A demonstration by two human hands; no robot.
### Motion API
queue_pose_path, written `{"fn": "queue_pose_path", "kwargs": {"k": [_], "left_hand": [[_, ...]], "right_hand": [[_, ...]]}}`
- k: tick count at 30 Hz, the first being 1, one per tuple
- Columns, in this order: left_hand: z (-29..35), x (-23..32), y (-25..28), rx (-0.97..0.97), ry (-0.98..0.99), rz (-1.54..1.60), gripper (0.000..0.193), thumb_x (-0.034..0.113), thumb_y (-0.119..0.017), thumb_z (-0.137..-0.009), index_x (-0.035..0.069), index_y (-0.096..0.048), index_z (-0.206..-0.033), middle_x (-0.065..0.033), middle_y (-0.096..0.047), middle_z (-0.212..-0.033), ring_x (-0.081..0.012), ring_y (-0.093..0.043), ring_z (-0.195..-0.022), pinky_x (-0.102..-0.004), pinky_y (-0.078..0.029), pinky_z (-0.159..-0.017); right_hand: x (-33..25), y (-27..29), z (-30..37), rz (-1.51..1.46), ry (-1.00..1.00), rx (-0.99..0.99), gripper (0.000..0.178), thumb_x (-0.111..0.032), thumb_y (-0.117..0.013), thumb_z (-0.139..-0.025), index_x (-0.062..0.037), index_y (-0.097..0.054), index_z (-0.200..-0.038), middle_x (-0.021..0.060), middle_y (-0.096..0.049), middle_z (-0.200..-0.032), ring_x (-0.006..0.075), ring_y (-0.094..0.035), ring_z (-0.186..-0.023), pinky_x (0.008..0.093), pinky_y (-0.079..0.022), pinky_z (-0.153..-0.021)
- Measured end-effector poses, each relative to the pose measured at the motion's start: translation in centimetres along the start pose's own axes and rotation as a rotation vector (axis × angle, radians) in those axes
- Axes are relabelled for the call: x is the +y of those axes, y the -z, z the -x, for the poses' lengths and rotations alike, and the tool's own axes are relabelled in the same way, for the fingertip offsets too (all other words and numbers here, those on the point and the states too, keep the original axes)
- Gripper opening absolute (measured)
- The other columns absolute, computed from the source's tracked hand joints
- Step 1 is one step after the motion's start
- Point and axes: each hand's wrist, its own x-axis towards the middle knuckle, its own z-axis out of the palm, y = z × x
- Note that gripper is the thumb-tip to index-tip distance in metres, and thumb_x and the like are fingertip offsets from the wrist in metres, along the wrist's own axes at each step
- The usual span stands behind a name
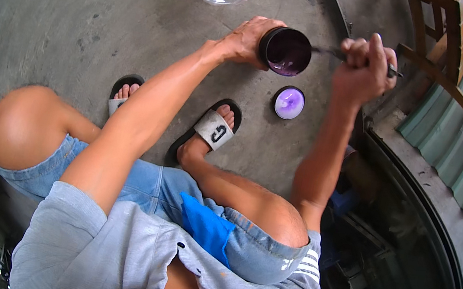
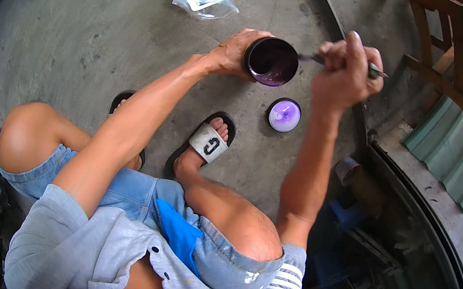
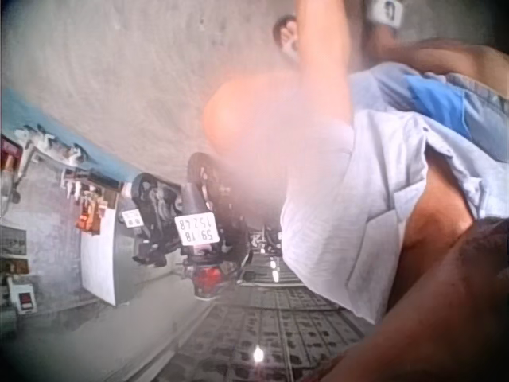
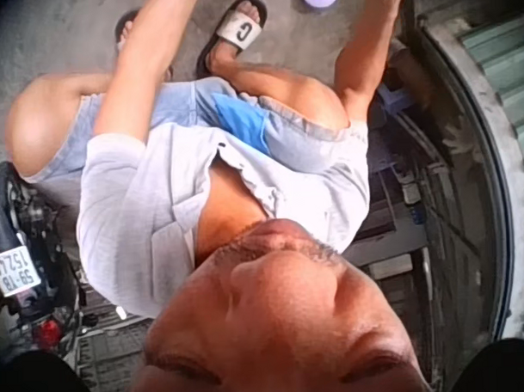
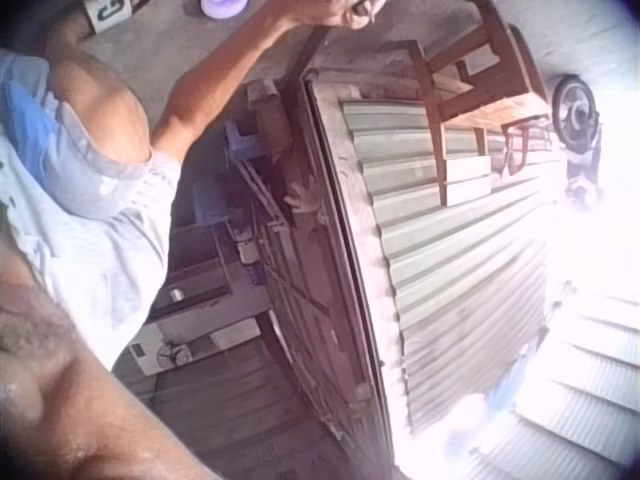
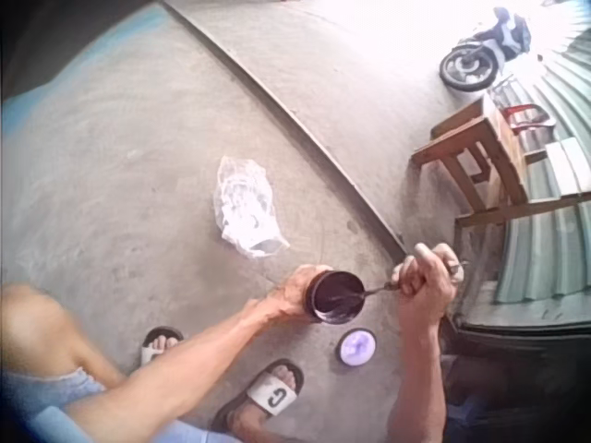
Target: The person sits on the floor and uses a putty knife to mix purple paint in a small container, scraping the sides and bottom to ensure consistency. The person then wipes the putty knife with a blue cloth and stands up.
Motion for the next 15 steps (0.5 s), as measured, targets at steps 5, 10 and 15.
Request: {"fn": "queue_pose_path", "kwargs": {"k": [5, 10, 15], "left_hand": [[-0.8, 1.0, 0.7, -0.098, 0.05, 0.045, 0.092, 0.021, -0.089, -0.053, 0.012, -0.048, -0.134, -0.0105, -0.057, -0.128, -0.0344, -0.05, -0.123, -0.0442, -0.04, -0.11], [-3.2, -0.3, 2.4, -0.378, -0.114, 0.043, 0.098, 0.018, -0.089, -0.054, 0.01, -0.045, -0.141, -0.0124, -0.058, -0.131, -0.0318, -0.05, -0.128, -0.0442, -0.039, -0.113], [-0.3, -1.0, 1.9, -0.093, 0.115, 0.17, 0.107, 0.018, -0.092, -0.055, 0.009, -0.039, -0.147, -0.0133, -0.051, -0.141, -0.03, -0.042, -0.137, -0.0431, -0.034, -0.118]], "right_hand": [[4.2, -0.3, 4.2, 0.403, -0.133, -0.63, 0.028, -0.003, -0.067, -0.08, -0.0035, -0.045, -0.063, 0.0012, -0.053, -0.061, 0.0068, -0.045, -0.056, 0.0254, -0.035, -0.051], [0.0, 4.6, 2.1, 0.208, -0.351, -0.582, 0.026, -0.004, -0.068, -0.078, -0.0008, -0.049, -0.062, 0.0152, -0.064, -0.067, 0.0185, -0.064, -0.061, 0.0297, -0.047, -0.052], [-1.6, 4.3, 0.0, -0.196, -0.055, -0.187, 0.024, 0.001, -0.058, -0.088, -0.0034, -0.047, -0.068, 0.0087, -0.051, -0.059, 0.0167, -0.049, -0.05, 0.0351, -0.051, -0.056]]}}
